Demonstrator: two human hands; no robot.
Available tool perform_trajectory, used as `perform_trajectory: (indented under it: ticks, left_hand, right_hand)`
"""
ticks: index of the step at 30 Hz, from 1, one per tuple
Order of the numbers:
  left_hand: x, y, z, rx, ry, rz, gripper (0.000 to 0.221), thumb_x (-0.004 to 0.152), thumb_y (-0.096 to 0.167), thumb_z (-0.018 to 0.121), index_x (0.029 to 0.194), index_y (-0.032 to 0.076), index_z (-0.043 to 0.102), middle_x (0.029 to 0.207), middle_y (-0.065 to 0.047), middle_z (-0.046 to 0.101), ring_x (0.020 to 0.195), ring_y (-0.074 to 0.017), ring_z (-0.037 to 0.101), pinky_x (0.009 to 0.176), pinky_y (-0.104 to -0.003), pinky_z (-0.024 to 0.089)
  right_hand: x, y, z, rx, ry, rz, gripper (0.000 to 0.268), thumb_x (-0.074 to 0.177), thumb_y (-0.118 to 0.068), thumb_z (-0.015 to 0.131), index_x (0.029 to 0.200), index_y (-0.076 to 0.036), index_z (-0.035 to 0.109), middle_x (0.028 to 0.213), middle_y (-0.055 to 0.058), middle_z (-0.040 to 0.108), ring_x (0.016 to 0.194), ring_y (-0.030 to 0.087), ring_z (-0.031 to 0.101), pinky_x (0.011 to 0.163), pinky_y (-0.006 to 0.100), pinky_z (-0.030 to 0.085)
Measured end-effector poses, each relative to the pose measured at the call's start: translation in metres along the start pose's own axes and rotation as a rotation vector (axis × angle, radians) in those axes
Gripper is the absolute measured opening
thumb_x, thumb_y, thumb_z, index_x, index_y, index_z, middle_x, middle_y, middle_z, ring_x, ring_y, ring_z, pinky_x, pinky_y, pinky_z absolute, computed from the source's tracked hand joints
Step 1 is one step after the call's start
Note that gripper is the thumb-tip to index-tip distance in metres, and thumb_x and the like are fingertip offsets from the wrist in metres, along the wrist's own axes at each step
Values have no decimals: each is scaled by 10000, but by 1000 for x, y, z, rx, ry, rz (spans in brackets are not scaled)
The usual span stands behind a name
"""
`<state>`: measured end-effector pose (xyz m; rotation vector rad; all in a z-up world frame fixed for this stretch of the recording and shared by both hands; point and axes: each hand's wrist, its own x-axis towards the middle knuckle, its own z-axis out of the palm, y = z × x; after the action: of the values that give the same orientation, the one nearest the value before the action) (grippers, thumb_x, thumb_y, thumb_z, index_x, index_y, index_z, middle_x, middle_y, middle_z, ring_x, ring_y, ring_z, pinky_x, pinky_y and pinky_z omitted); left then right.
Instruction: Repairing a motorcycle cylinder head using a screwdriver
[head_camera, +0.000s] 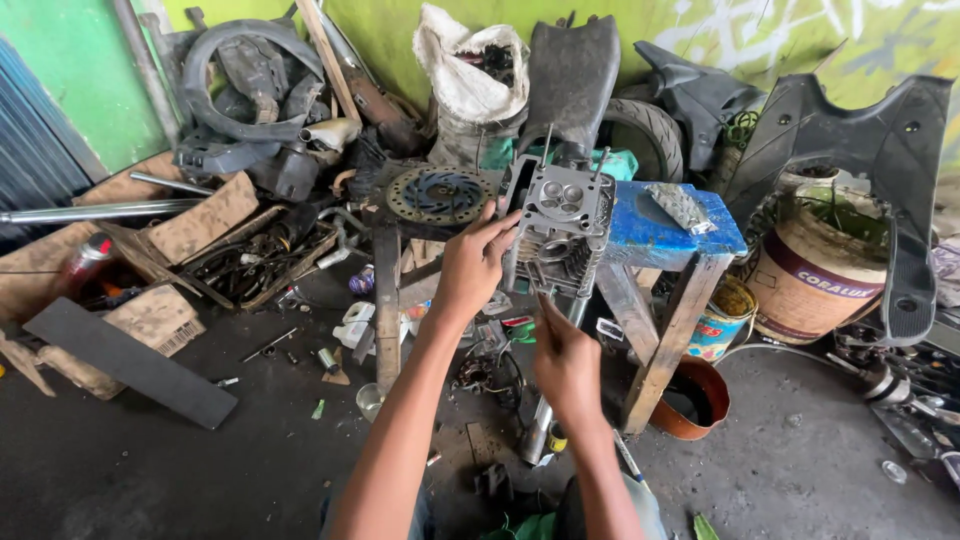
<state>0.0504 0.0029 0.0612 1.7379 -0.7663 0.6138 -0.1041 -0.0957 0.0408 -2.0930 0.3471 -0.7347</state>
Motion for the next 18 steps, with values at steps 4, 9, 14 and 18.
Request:
perform_trajectory:
  ticks: [4,9,14,18]
  left_hand:
    - [-4,9,-2,-16,19,4,271,1017,174,646,1273,210,725,1312,-202,661,1324,-369,520,1069,-503,505]
    - [-3,18,-2,-19,-11,-74,290,1042,213,603,1311,197,708,1371,-228,621,1329,-398,519,1044,-507,520]
    - [-5,28,-6,-32,-10,-25,308,1063,151,576,1354,162,675,1424,-283,555,1324,-489,473,1041,-567,510]
    - [-7,33,-7,-45,12,0,294,1059,157,587,1337,168,680,1447,-282,535,1173,-469,624,958,-538,578]
  right_hand:
    - [-4,3,-9,-30,-18,49,373,934,-289,625,1282,-234,746,1143,96,771,1126,357,677,909,513,554]
    - [6,-3,-1,-253,-71,69,429,950,-308,540,1356,-344,672,966,154,789,912,456,719,811,609,577]
    - [11,-10,10,-296,-96,120,405,973,-328,509,1333,-316,694,965,201,774,891,497,716,805,609,574]
    - [8,-13,-16,-29,-124,186,391,904,-290,604,1268,-265,745,1036,185,778,1031,486,685,800,587,537]
